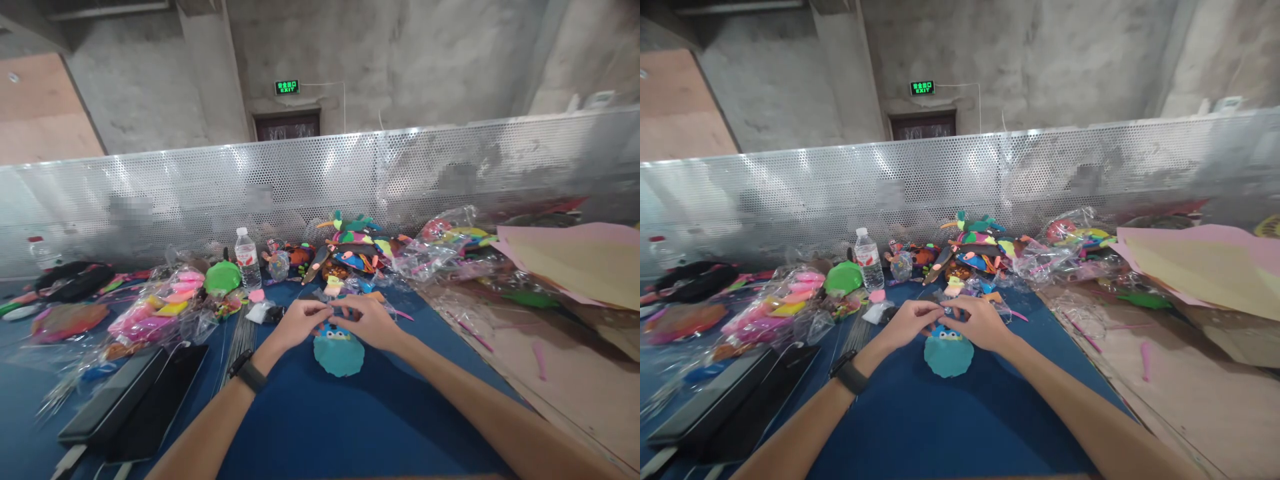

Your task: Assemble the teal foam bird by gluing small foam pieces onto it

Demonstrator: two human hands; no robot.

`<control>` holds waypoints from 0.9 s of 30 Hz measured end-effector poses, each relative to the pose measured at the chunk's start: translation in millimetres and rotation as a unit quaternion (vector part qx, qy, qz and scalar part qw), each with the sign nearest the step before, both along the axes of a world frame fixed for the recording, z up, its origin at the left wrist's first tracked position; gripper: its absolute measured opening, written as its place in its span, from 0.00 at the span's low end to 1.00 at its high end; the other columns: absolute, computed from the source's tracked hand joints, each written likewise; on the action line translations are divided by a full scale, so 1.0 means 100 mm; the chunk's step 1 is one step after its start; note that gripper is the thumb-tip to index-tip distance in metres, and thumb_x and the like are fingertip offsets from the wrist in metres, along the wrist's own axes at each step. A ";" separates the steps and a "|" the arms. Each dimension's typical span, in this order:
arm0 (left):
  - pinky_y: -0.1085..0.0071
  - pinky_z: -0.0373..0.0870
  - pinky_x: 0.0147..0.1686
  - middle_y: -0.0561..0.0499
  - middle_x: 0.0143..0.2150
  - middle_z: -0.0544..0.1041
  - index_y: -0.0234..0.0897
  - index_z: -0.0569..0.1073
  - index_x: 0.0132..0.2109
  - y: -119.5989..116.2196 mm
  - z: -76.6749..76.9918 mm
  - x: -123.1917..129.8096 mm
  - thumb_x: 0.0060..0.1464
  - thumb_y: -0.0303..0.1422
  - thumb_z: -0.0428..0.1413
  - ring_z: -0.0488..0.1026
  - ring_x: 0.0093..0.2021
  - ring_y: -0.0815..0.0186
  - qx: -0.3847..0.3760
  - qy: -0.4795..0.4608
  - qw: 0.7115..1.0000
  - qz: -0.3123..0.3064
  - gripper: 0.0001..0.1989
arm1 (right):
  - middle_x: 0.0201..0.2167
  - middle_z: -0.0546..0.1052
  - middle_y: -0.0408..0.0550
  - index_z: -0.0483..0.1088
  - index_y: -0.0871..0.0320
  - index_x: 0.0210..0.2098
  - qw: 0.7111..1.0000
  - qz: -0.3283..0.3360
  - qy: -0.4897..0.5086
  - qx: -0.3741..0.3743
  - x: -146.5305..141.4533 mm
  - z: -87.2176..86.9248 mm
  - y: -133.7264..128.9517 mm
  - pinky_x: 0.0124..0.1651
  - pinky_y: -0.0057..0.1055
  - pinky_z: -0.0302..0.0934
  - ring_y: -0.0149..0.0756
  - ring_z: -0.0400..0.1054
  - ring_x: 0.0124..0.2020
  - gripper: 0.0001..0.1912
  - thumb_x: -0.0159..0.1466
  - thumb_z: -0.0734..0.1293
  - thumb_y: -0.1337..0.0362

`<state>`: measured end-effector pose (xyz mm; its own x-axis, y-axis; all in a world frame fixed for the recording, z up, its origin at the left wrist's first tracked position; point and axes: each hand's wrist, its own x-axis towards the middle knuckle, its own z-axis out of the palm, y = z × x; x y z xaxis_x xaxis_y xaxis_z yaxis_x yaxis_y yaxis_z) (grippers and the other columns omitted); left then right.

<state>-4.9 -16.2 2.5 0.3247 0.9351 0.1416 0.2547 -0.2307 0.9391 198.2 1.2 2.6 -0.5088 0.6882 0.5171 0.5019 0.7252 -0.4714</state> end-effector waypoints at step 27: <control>0.68 0.66 0.38 0.45 0.31 0.76 0.35 0.77 0.31 -0.01 -0.08 -0.02 0.59 0.54 0.43 0.71 0.36 0.60 0.146 0.179 0.972 0.051 0.30 | 0.21 0.73 0.46 0.72 0.59 0.26 0.999 0.017 0.023 -0.021 -0.04 0.08 -0.07 0.29 0.28 0.55 0.31 0.64 0.24 0.26 0.70 0.53 0.52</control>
<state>-6.6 -17.2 -5.9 0.3094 0.9021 0.3008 0.5882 -0.4301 0.6848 194.5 -5.8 10.7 -0.5085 0.6928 0.5114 0.4540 0.7203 -0.5244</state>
